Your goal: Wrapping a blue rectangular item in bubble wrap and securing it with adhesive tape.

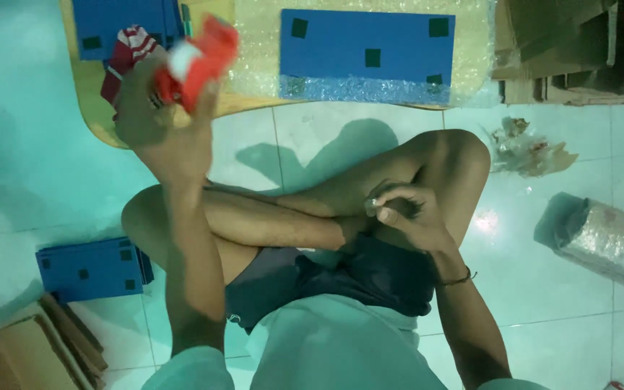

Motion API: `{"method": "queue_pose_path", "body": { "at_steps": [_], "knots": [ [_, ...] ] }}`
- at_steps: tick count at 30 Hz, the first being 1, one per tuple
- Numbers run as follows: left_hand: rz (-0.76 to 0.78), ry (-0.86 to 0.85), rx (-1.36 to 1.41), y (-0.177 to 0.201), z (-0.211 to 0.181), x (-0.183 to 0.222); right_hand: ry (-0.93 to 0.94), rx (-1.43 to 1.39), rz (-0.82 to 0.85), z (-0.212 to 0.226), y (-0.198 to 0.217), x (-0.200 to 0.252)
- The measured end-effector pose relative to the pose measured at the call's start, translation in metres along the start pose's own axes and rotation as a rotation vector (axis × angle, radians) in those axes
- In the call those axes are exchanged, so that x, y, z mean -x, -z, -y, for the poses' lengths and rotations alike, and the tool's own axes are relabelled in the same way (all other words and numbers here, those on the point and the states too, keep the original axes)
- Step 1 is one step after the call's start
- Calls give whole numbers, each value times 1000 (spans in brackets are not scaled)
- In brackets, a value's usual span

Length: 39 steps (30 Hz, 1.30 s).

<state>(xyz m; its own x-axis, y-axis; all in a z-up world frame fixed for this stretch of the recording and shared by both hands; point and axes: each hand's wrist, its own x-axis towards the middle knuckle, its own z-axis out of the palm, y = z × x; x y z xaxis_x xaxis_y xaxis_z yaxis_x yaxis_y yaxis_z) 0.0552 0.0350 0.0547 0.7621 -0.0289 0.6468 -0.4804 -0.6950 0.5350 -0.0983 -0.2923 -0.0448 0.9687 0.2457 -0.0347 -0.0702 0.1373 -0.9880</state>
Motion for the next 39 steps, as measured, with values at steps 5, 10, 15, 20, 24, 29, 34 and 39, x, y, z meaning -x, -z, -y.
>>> {"method": "queue_pose_path", "body": {
  "at_steps": [5, 10, 15, 20, 24, 29, 34, 39],
  "knots": [
    [-159, -150, -137, -14, 60, -44, 19, 41, 21, 20, -9, -5],
    [-142, -185, -242, -21, 87, -64, 17, 47, -6, 35, -13, -9],
    [-75, -125, -328, -27, 125, -46, 71, 121, -39, 34, -12, -15],
    [-103, -169, -345, -16, 56, -50, 55, 126, -82, 31, -15, -16],
    [198, 311, -148, -38, 18, 34, 138, 36, -73, 45, -29, -26],
    [736, 104, 757, -36, -67, 24, 140, 44, -57, 35, -25, -28],
    [879, 4, 780, -50, -80, 20, 128, 109, -46, 46, -17, -28],
    [881, -47, 751, -54, -96, 14, 144, 142, -89, 51, -13, -24]
  ]
}}
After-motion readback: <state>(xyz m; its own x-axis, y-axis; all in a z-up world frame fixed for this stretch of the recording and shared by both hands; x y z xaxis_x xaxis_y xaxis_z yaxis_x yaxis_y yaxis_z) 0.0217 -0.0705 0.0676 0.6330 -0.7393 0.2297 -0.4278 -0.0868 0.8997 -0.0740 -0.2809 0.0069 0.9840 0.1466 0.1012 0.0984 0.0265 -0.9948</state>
